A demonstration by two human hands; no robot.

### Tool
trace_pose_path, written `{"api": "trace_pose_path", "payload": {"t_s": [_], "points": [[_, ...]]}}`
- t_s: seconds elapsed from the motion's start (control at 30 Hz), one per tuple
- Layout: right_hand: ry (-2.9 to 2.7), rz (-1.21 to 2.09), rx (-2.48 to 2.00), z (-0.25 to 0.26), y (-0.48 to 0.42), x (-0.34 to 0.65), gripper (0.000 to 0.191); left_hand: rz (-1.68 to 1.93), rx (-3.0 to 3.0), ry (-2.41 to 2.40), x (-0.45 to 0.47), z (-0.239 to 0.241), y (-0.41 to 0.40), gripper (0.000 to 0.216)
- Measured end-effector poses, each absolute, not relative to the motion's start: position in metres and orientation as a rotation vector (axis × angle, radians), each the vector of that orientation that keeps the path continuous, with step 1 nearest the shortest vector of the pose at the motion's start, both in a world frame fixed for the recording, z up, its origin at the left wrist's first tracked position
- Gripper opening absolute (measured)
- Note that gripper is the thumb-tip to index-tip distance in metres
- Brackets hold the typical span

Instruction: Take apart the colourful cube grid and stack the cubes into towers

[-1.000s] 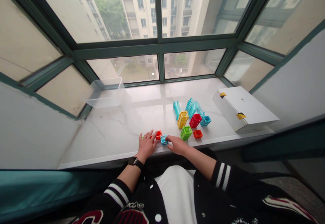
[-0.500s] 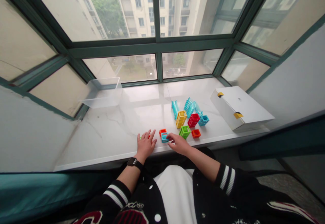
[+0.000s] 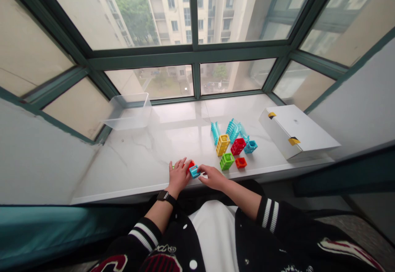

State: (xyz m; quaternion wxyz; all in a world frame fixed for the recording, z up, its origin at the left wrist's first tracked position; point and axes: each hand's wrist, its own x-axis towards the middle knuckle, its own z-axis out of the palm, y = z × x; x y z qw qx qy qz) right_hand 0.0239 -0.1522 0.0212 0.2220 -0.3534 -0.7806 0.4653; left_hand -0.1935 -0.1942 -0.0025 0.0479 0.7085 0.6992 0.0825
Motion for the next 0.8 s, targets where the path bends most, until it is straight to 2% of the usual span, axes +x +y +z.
{"api": "trace_pose_path", "payload": {"t_s": [0.2,0.33,0.47,0.63,0.8], "points": [[-1.926,1.336,-1.007,0.041,-0.147,0.034,0.018,0.333,2.135,2.128,-0.194,-0.008,-0.194,0.049],[-1.551,1.569,-0.987,0.060,-0.140,0.046,0.038,0.341,2.087,2.124,-0.193,-0.011,-0.190,0.055],[-1.208,1.736,-0.920,0.077,-0.140,0.054,0.049,0.334,2.037,2.039,-0.193,-0.005,-0.182,0.073],[-0.958,1.875,-0.872,0.094,-0.147,0.058,0.044,0.600,1.980,1.860,-0.190,0.034,-0.182,0.079],[-0.848,2.031,-0.794,0.105,-0.155,0.060,0.038,1.017,1.703,1.322,-0.173,0.089,-0.201,0.082]]}}
